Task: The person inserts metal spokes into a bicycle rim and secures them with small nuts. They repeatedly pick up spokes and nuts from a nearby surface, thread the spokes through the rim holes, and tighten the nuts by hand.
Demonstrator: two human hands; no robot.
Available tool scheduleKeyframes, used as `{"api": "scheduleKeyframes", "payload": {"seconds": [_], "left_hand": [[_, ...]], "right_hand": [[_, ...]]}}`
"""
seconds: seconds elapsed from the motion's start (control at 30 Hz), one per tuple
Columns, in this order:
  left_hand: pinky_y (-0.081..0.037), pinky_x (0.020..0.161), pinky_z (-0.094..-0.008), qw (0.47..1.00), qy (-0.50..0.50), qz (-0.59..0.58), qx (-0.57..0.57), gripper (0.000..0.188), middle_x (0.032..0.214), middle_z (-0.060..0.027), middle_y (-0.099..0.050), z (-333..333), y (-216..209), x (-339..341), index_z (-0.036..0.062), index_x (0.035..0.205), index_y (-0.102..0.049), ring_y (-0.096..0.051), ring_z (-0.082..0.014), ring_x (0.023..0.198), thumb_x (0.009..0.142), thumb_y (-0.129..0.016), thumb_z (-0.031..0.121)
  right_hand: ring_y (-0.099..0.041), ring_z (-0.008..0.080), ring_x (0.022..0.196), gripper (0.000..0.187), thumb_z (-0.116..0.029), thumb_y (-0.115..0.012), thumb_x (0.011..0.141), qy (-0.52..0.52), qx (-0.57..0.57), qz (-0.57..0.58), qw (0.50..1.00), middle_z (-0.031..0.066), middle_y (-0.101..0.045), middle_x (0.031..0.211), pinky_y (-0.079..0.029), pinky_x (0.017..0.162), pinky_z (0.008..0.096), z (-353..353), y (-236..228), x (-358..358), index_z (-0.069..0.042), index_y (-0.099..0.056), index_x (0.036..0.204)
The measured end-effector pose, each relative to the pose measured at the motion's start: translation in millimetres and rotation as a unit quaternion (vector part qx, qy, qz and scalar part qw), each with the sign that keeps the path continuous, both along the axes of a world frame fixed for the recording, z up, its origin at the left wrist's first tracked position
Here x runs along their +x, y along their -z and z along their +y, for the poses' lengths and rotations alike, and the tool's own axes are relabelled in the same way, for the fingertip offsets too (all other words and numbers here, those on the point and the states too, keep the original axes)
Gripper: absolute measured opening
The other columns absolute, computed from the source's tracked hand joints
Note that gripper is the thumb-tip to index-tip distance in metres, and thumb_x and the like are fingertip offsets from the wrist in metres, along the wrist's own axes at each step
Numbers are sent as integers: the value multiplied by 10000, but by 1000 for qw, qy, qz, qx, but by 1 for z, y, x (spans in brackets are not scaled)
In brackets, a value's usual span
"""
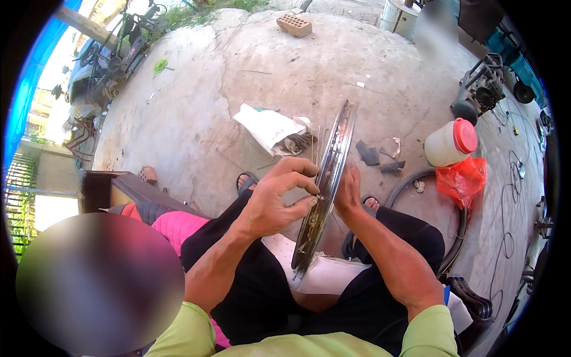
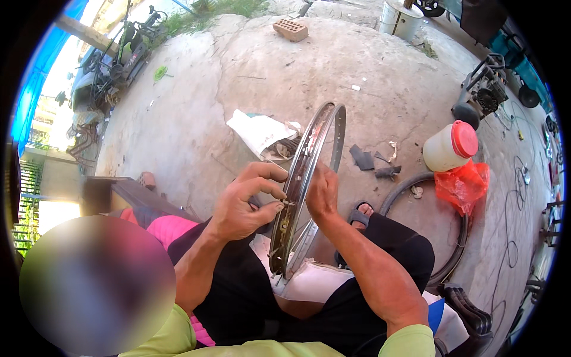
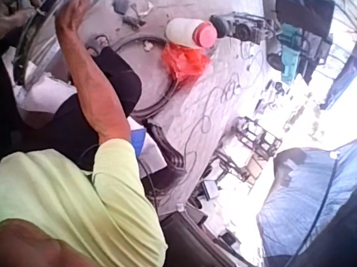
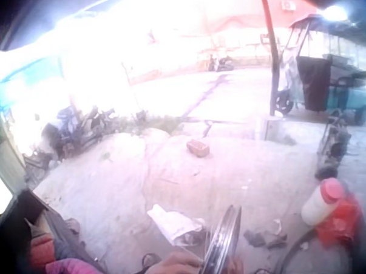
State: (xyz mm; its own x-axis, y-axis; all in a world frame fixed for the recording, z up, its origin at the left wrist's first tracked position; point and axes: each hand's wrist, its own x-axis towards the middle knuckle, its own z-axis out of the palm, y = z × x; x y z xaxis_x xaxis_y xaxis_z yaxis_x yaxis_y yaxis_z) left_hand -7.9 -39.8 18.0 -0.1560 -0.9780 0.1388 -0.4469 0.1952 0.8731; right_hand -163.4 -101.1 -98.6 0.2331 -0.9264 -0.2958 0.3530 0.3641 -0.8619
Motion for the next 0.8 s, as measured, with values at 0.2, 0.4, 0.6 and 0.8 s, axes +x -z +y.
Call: {"api": "scheduleKeyframes", "payload": {"seconds": [0.2, 0.4, 0.6, 0.8], "left_hand": [[-475, 956, -351, 1000, 1, 12, -24, 157, 1164, -109, -609, 1, 3, 1, 20, 920, -674, -591, -269, 1106, 774, -727, -8], [-489, 930, -357, 1000, 0, 12, -26, 180, 1157, -111, -611, 3, 3, -1, 23, 933, -677, -602, -268, 1091, 765, -733, -14], [-512, 885, -359, 998, 16, -16, -66, 243, 1193, -129, -606, 5, 4, -3, 45, 959, -694, -619, -279, 1079, 737, -724, -51], [-524, 844, -357, 997, 27, -15, -70, 287, 1220, -133, -588, 8, 7, -5, 50, 995, -700, -610, -288, 1089, 732, -716, -64]], "right_hand": [[-588, 101, 764, 424, -365, -424, 1053, 13, 10, -11, 1000, 26, -656, 871, -473, 665, 245, 0, -3, 3, -16, -661, 1011], [-589, 104, 753, 434, -383, -432, 1051, -5, -5, 7, 1000, 28, -655, 868, -473, 661, 244, 0, -6, 1, -18, -663, 1005], [-587, 107, 766, 437, -375, -423, 1047, -8, 10, 7, 1000, 33, -655, 866, -470, 669, 250, 0, -8, -1, -11, -664, 1012], [-584, 108, 780, 467, -387, -398, 1049, -5, -13, 20, 1000, 38, -662, 884, -473, 684, 257, 0, -1, -1, -3, -661, 1015]]}}
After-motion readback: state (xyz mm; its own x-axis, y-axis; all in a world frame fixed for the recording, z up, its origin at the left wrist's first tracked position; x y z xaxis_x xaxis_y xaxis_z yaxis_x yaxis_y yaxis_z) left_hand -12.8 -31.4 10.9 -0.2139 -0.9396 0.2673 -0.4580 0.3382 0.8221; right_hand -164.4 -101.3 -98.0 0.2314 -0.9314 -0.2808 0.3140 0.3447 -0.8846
